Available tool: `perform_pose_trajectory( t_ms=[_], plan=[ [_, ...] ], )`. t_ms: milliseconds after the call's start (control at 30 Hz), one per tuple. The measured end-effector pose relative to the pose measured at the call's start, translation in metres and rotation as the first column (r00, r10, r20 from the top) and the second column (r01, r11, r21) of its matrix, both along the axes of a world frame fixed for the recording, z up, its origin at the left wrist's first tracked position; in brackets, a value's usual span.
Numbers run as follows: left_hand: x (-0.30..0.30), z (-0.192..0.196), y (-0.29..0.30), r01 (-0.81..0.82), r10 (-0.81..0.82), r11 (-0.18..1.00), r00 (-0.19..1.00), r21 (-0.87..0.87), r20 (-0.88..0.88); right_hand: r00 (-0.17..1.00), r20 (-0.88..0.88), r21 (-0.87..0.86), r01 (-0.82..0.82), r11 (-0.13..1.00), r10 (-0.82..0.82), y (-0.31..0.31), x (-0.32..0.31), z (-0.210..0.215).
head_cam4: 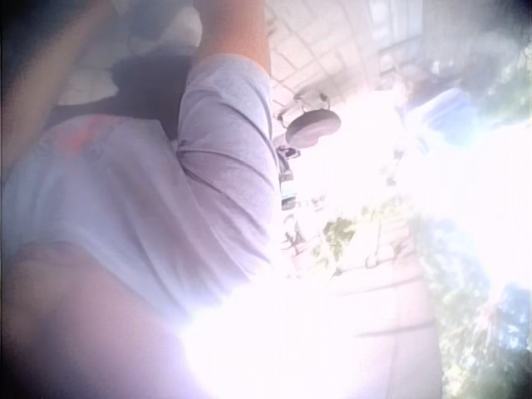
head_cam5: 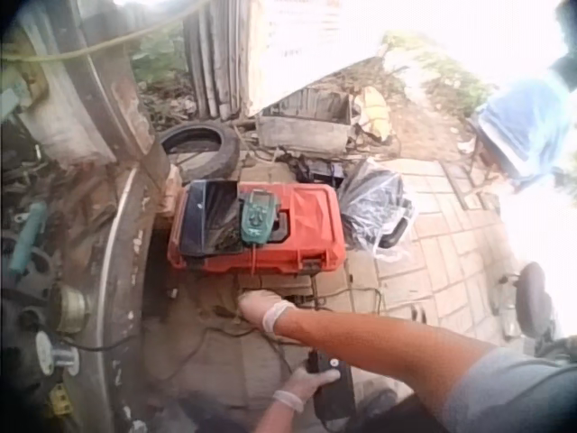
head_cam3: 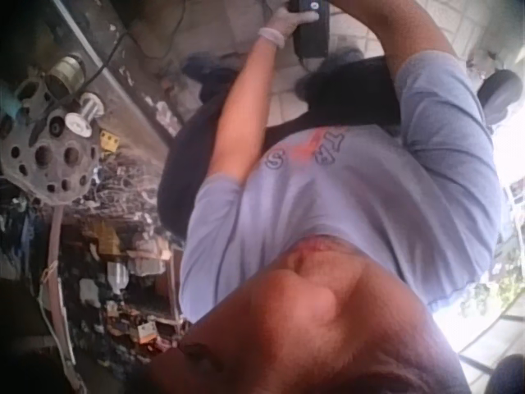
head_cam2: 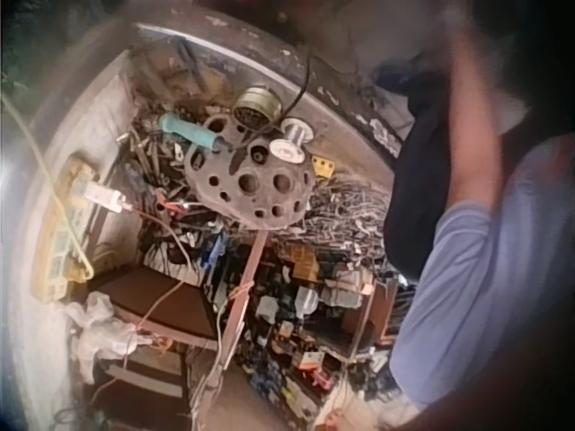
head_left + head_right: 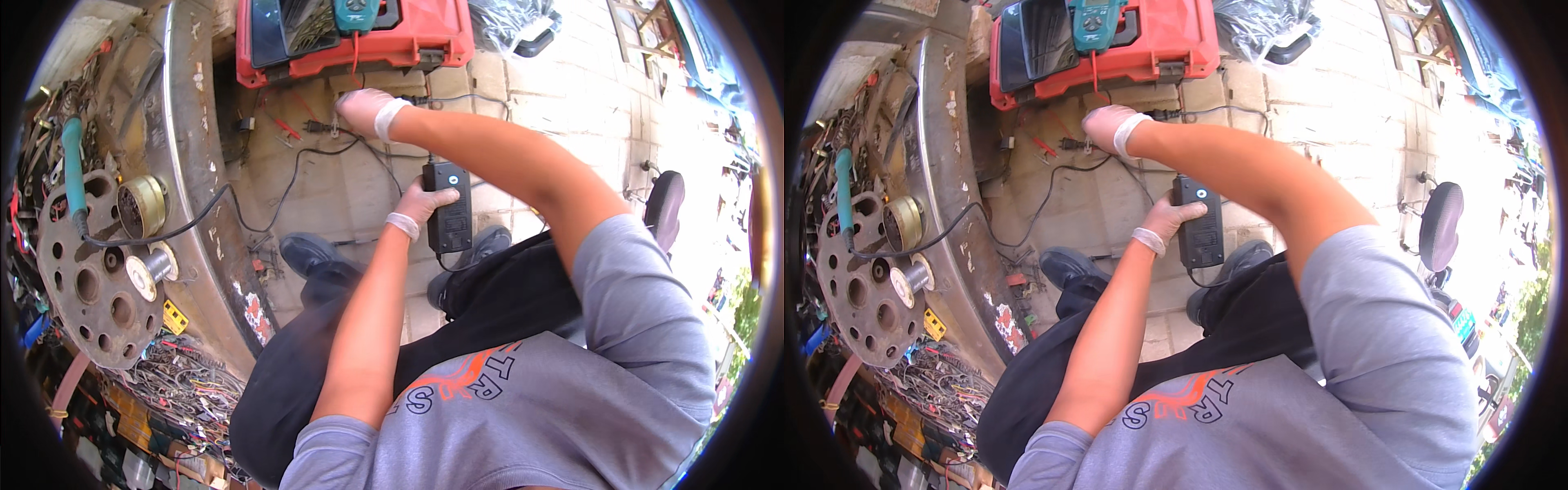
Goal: The person applies adhesive to a wire, then moves to an outdoor area to inspect and manipulate a small electronic device. They wipe the device with a cloth, connect wires, and use a screwdriver to adjust components before closing the casing.
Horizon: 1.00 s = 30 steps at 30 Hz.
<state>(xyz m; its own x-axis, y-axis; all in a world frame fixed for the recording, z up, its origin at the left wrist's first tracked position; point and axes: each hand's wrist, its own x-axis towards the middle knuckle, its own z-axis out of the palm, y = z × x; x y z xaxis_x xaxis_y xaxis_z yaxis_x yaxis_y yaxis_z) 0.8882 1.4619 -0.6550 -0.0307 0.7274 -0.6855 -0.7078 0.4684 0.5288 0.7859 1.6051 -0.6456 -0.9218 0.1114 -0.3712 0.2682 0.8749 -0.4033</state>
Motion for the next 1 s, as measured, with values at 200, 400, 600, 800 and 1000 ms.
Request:
perform_pose_trajectory(
  t_ms=[200, 400, 600, 800, 1000],
  plan=[
    [0.007, -0.013, -0.01, -0.028, 0.028, 1.0, 0.999, -0.005, -0.028, 0.978, -0.003, 0.188, 0.205, 0.961, -0.208, -0.036, -0.013, -0.044],
    [0.013, -0.009, -0.005, -0.018, 0.02, 1.0, 0.998, 0.026, -0.053, 0.983, 0.019, 0.171, 0.177, 0.969, -0.183, -0.04, -0.014, -0.034],
    [0.033, -0.006, -0.003, 0.124, -0.124, 0.992, 0.989, -0.01, -0.086, 0.956, 0.222, -0.351, -0.103, 0.931, 0.19, -0.032, 0.02, -0.012],
    [0.076, -0.002, 0.001, 0.3, -0.253, 0.952, 0.891, 0.07, -0.376, 0.616, 0.371, -0.62, -0.392, 0.679, 0.695, -0.102, 0.064, -0.025],
    [0.085, 0.015, -0.013, 0.397, -0.302, 0.917, 0.622, -0.041, -0.723, 0.456, 0.468, -0.48, -0.588, 0.651, 0.757, -0.162, 0.097, -0.039]
  ],
)
